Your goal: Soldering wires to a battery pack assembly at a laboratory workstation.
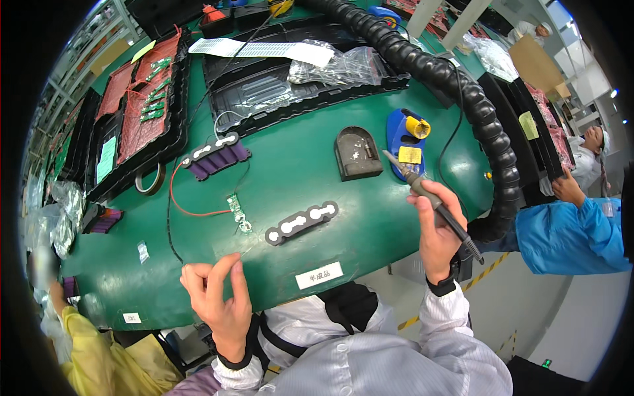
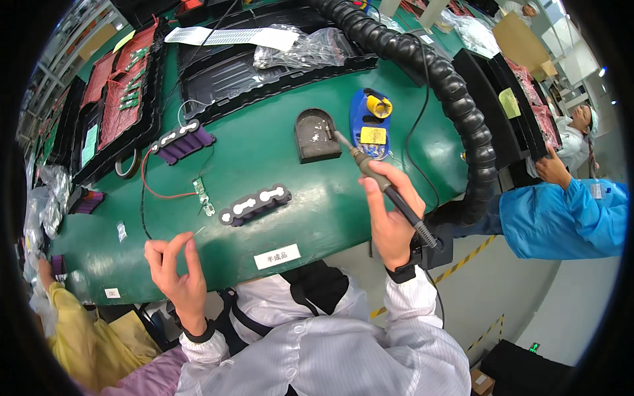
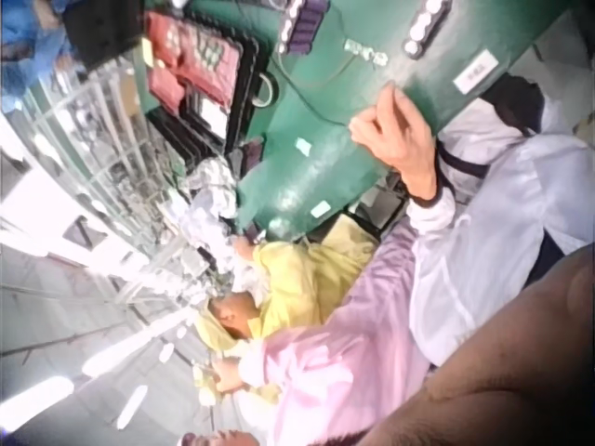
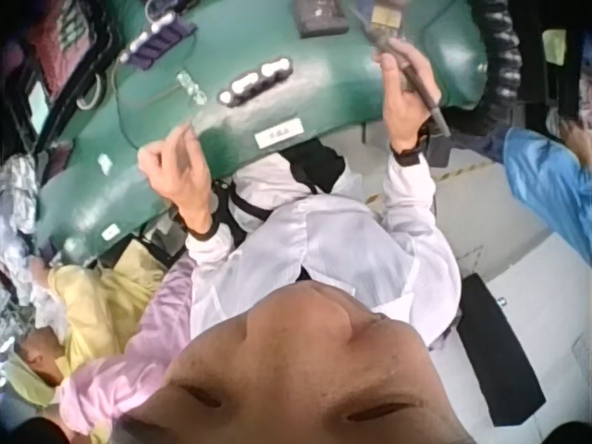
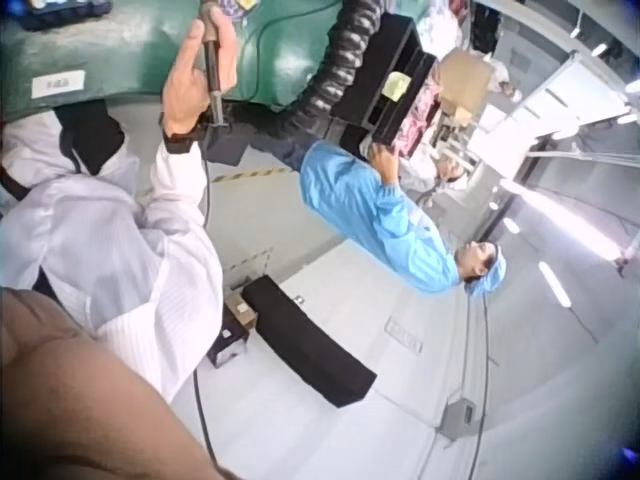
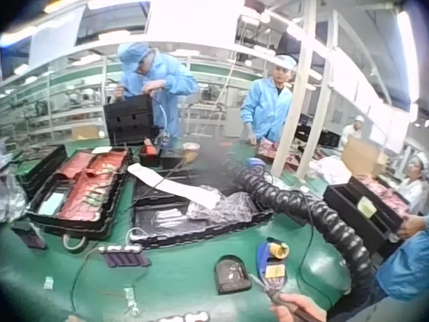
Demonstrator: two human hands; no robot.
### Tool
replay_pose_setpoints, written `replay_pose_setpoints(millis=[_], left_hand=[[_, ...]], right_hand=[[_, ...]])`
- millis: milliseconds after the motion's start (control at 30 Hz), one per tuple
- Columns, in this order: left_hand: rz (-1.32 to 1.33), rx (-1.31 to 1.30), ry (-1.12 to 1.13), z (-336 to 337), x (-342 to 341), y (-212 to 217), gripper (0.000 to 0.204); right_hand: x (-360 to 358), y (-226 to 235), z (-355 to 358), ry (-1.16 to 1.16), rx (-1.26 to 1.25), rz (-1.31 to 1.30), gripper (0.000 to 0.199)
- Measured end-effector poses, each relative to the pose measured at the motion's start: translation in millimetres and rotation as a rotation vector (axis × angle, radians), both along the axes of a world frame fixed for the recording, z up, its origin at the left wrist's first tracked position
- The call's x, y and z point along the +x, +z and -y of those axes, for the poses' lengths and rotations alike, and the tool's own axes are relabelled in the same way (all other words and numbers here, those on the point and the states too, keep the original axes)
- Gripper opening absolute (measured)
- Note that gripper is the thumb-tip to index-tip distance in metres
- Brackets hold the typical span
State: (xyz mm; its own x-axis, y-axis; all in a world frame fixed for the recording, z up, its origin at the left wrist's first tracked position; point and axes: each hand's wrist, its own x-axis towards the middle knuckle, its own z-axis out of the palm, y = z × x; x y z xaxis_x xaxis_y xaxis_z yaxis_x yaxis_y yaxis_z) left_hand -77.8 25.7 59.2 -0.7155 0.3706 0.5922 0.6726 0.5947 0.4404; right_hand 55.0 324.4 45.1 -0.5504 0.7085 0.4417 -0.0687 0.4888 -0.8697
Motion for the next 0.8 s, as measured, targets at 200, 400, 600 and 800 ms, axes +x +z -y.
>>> replay_pose_setpoints(millis=[200,400,600,800], left_hand=[[0.040,0.048,0.021,3.9,0.4,-3.5,0.021],[-0.058,0.097,0.016,6.5,-0.5,-22.1,0.030],[-0.120,0.139,0.039,5.2,-0.4,-34.1,0.032],[-0.098,0.140,0.027,3.8,7.1,-35.6,0.031]], right_hand=[[-21.0,-7.2,4.2,0.083,0.252,0.129,0.024],[-26.5,-13.5,12.2,0.042,0.178,0.126,0.025],[-31.0,-20.9,14.3,0.015,0.149,0.159,0.022],[-29.2,-14.8,9.5,0.094,0.278,0.285,0.029]])
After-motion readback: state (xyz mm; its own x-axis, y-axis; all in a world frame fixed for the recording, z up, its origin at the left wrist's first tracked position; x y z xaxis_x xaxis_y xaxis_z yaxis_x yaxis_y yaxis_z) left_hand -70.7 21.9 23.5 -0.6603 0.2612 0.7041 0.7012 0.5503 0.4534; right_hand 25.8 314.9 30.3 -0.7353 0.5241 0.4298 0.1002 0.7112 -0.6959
